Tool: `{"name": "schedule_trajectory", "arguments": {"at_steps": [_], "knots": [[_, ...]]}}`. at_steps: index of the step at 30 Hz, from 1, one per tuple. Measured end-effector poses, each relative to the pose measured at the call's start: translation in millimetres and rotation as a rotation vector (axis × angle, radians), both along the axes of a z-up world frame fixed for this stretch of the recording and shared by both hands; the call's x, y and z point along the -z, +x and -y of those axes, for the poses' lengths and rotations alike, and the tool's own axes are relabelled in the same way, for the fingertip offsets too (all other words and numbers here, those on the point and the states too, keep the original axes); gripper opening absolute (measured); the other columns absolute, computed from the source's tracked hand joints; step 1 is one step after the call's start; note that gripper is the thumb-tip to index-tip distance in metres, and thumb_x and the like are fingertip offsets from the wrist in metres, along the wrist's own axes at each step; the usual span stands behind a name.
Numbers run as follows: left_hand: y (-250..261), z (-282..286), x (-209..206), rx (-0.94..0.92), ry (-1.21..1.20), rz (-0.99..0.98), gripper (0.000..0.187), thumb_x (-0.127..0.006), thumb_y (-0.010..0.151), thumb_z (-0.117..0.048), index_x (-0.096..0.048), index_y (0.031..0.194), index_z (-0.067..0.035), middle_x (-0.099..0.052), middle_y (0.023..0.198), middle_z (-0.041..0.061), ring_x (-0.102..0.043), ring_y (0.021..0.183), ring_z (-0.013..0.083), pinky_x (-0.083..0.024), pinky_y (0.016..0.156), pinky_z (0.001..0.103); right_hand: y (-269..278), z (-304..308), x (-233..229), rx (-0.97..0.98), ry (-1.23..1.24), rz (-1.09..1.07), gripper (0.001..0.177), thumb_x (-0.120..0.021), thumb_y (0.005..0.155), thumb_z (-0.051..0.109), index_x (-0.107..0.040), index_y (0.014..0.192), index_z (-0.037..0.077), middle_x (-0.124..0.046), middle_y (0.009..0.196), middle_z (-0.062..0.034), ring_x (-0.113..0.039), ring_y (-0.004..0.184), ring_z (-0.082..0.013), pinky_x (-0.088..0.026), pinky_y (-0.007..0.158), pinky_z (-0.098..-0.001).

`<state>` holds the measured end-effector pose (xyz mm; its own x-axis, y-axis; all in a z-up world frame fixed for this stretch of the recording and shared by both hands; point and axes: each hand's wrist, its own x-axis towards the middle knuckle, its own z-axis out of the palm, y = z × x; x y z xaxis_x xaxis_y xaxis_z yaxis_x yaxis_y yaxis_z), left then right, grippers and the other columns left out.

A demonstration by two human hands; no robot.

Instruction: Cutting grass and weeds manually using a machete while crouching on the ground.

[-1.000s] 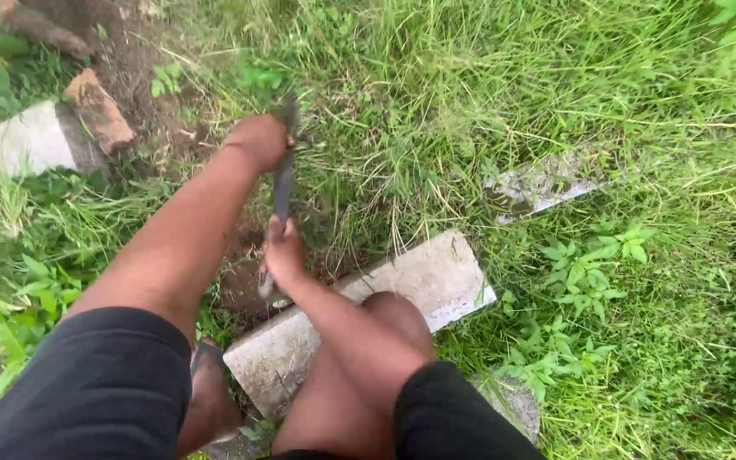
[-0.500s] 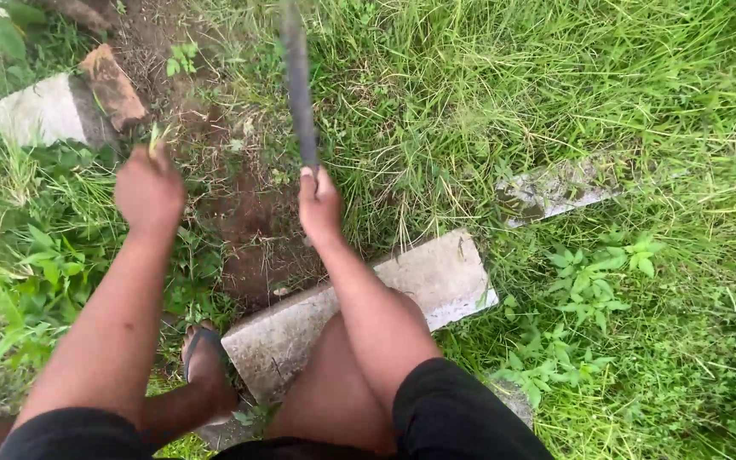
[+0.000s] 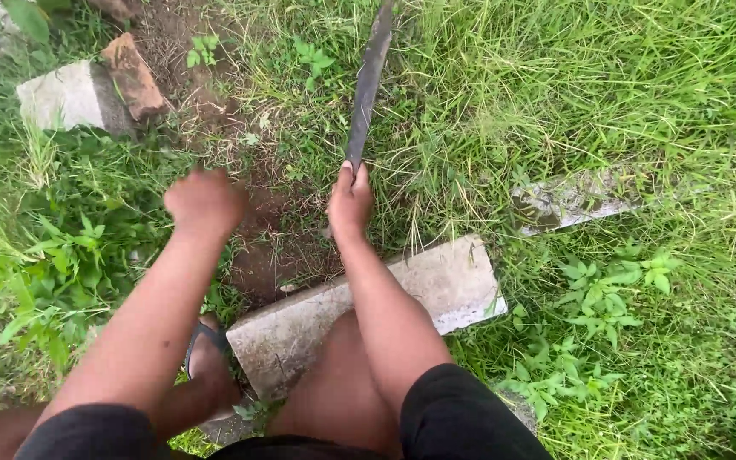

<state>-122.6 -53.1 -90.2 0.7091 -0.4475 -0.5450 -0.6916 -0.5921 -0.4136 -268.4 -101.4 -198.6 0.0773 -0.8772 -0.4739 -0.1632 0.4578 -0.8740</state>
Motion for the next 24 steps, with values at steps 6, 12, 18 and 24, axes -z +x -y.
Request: {"name": "schedule_trajectory", "arguments": {"at_steps": [6, 12, 18, 24], "knots": [[49, 83, 72, 0.793, -0.445, 0.028, 0.059, -0.059, 0.085, -0.003, -0.051, 0.143, -0.012, -0.03, 0.165, 0.02, -0.037, 0.142, 0.0402, -0.034, 0.115, 0.057, -6, -1, -6, -0.189, 0.061, -0.143, 0.045, -0.034, 0.107, 0.027, -0.044, 0.148, 0.011, -0.053, 0.066, 0.0043, -0.042, 0.045, -0.0038, -0.04, 0.037, -0.0188], [75, 147, 85, 0.698, -0.096, -0.03, 0.096, -0.027, 0.087, -0.079, -0.004, 0.163, -0.025, 0.013, 0.17, 0.003, 0.006, 0.151, 0.0466, -0.007, 0.121, 0.065, -1, -2, -20, -0.392, 0.186, -0.182, 0.031, -0.031, 0.111, 0.027, -0.053, 0.128, 0.013, -0.05, 0.066, 0.003, -0.042, 0.043, -0.0061, -0.039, 0.035, -0.0213], [68, 171, 86, 0.596, 0.111, -0.105, 0.079, -0.027, 0.106, -0.072, -0.066, 0.127, -0.007, -0.068, 0.133, 0.017, -0.068, 0.118, 0.0333, -0.035, 0.115, 0.061, 1, 2, -32, -0.392, 0.218, -0.151, 0.042, -0.03, 0.11, 0.021, -0.044, 0.149, 0.012, -0.046, 0.061, 0.0052, -0.038, 0.041, -0.0042, -0.035, 0.035, -0.0191], [103, 159, 175, 0.473, -0.461, -0.389, 0.035, -0.052, 0.096, -0.027, -0.075, 0.099, 0.0, -0.072, 0.088, 0.022, -0.073, 0.093, 0.0438, -0.056, 0.08, 0.059, 6, -14, -27, -0.429, 0.157, -0.109, 0.039, -0.032, 0.11, 0.015, -0.043, 0.143, -0.003, -0.054, 0.071, -0.0037, -0.048, 0.049, -0.0092, -0.042, 0.041, -0.02]]}}
